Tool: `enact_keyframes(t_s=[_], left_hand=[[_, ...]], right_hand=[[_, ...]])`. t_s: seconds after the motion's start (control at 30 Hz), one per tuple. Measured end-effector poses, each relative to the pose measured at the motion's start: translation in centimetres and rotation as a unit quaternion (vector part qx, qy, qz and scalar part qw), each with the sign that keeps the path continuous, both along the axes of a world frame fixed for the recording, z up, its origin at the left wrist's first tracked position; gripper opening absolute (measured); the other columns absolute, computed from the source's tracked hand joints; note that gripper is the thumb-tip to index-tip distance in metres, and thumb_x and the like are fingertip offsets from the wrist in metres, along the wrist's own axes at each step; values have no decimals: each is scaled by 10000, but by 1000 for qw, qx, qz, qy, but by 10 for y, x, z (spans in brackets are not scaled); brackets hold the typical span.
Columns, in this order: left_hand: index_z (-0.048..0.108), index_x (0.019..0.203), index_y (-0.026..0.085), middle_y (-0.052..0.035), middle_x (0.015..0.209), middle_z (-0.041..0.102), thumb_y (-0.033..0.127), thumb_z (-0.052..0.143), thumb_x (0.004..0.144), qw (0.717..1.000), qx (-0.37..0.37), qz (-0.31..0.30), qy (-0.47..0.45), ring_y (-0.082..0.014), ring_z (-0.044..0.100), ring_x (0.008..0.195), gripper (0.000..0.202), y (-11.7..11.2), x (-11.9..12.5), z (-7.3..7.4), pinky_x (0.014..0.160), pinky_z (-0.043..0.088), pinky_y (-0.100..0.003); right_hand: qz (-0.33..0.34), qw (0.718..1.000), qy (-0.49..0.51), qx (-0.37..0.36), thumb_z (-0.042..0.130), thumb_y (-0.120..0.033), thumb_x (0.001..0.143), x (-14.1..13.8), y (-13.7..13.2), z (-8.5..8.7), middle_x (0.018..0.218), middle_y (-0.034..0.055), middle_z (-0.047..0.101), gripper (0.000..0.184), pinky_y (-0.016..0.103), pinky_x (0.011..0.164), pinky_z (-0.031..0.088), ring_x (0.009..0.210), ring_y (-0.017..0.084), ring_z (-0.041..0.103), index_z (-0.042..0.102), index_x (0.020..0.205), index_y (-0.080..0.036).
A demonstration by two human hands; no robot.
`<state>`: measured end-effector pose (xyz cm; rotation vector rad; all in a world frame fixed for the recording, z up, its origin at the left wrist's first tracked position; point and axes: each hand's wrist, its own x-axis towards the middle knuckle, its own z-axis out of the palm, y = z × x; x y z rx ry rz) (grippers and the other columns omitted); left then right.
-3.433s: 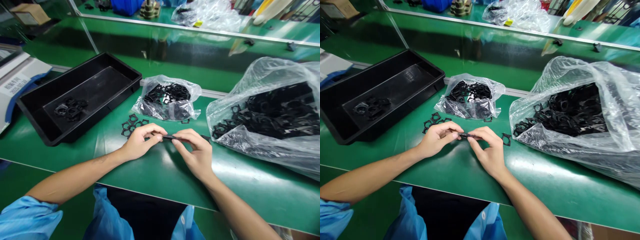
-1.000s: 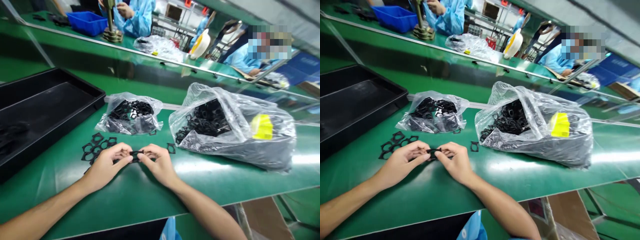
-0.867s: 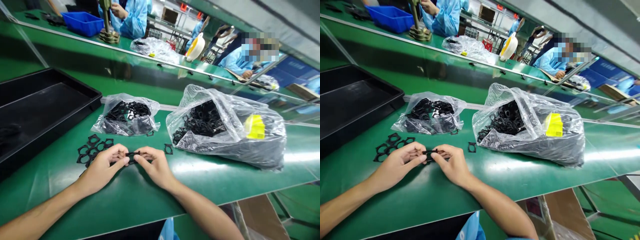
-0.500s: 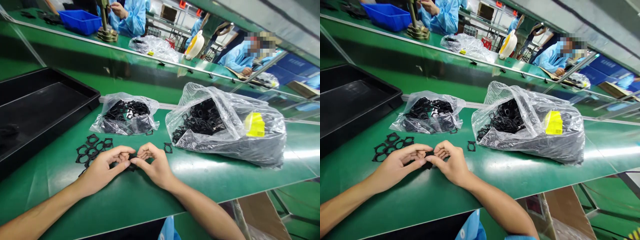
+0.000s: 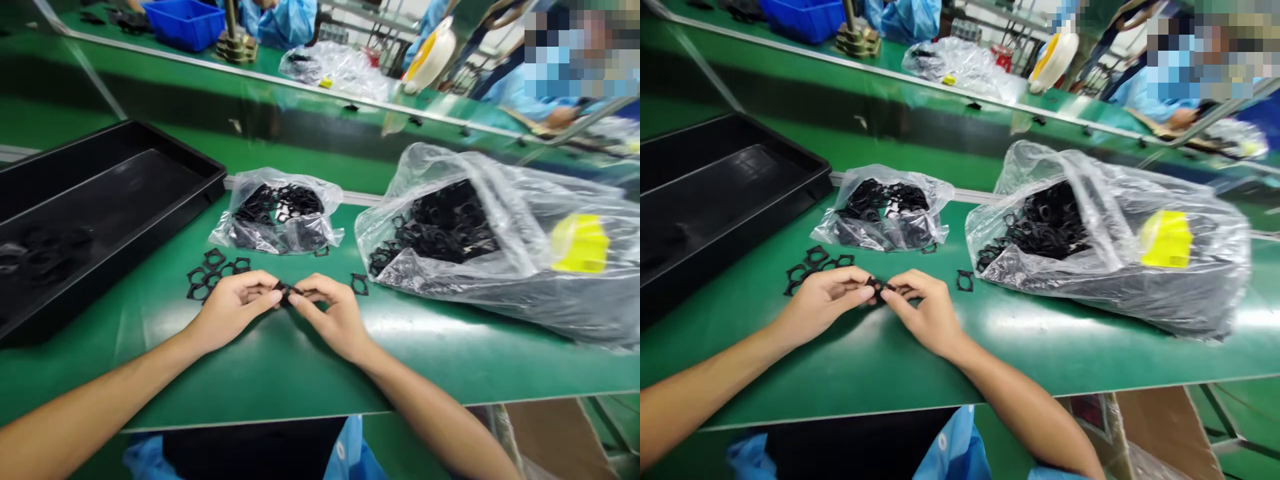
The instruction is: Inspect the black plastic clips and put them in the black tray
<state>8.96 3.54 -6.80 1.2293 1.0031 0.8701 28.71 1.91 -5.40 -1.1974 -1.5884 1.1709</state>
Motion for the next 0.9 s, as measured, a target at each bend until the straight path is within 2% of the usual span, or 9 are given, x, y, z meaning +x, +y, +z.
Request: enact_keyframes(t_s=[0.07, 0.17, 0.37, 0.53, 0.67, 0.9], left_hand=[[681, 893, 146, -43, 797, 747, 386, 784, 777, 1000, -9, 12, -19, -165, 725, 714, 285, 3, 1, 2, 715, 600, -259], [673, 896, 140, -50, 801, 744, 391, 805, 760, 999, -14, 14, -26, -164, 722, 728, 314, 7, 2, 2, 719, 592, -262], [693, 910, 144, -44, 833, 725, 421, 809, 767, 999, 42, 28, -6, -148, 693, 781, 333, 7, -1, 1, 725, 567, -243], [685, 887, 136, -47, 803, 733, 438, 809, 770, 999, 22, 22, -16, -150, 700, 752, 347, 7, 0, 1, 731, 567, -257], [688, 872, 137, -36, 784, 728, 410, 815, 765, 999, 27, 31, -29, -138, 692, 734, 319, 8, 0, 3, 707, 558, -235], [712, 848, 135, -30, 776, 697, 426, 773, 807, 1000, 22, -2, 17, -127, 636, 703, 300, 6, -1, 2, 648, 525, -222]], right_hand=[[12, 1000, 26, -11, 744, -304, 863, 0, 2, 0, 848, 32, 697, 128, 252, 703, 556, 766, 150, 677, 711, 871, -181], [9, 1000, 15, 10, 730, -337, 883, 1, 5, 1, 856, 48, 705, 149, 275, 716, 558, 770, 163, 668, 737, 873, -189], [1, 998, -29, 47, 703, -418, 911, 2, 7, 1, 841, 57, 702, 227, 308, 739, 558, 763, 177, 653, 756, 883, -200], [-10, 999, 40, -8, 747, -474, 862, -1, 8, 0, 882, 48, 690, 276, 288, 727, 566, 775, 167, 665, 751, 902, -200], [-8, 998, 44, -40, 751, -493, 848, -1, 9, 2, 797, 34, 667, 315, 274, 663, 543, 692, 147, 618, 731, 809, -181], [-10, 999, -20, 38, 716, -405, 903, 1, 7, 1, 778, 42, 687, 237, 308, 715, 535, 725, 171, 628, 746, 792, -198]])
